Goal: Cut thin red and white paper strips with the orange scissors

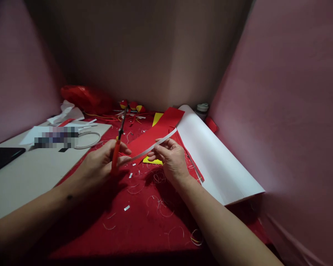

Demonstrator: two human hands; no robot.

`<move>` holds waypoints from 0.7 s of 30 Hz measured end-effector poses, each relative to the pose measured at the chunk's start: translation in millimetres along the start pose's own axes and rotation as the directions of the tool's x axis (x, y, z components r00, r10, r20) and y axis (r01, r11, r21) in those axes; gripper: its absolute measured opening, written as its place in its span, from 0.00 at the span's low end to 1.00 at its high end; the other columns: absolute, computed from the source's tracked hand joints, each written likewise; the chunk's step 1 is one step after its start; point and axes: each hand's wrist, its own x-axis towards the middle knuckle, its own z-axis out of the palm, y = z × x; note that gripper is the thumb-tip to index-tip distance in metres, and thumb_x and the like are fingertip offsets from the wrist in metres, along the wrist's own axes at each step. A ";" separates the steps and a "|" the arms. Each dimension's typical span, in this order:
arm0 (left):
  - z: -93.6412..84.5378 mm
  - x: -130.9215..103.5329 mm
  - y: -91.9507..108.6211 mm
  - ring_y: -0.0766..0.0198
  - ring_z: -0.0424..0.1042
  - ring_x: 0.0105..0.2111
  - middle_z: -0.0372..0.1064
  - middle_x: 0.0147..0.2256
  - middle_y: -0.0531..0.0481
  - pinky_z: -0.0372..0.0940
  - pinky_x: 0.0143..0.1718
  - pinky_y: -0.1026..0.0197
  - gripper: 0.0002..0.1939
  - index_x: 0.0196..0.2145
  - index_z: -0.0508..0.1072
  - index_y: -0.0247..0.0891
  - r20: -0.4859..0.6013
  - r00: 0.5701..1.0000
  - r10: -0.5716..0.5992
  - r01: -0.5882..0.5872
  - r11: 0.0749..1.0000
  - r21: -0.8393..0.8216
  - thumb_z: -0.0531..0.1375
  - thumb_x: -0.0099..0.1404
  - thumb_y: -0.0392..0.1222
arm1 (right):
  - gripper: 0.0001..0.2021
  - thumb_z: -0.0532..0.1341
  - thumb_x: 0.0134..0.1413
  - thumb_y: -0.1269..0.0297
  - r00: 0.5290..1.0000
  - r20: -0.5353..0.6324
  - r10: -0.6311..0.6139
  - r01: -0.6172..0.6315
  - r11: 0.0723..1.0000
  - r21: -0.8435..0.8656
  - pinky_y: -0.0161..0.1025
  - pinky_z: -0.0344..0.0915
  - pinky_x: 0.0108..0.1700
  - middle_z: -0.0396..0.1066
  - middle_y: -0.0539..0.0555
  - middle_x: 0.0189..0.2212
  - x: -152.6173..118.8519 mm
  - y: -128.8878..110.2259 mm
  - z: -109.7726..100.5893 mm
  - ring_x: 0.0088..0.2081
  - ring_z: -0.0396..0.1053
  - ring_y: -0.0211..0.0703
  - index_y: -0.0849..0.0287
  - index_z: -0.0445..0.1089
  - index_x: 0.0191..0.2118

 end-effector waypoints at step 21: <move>-18.1 -8.5 -18.6 0.67 0.64 0.21 0.65 0.23 0.55 0.59 0.22 0.63 0.08 0.32 0.63 0.39 0.256 0.960 -0.113 0.190 0.935 -0.300 0.53 0.56 0.46 | 0.04 0.63 0.43 0.70 0.966 -0.026 0.258 -0.258 0.966 -0.006 0.31 0.68 0.25 0.70 0.52 0.22 -1.0 3.6 16.1 0.24 0.72 0.37 0.63 0.66 0.27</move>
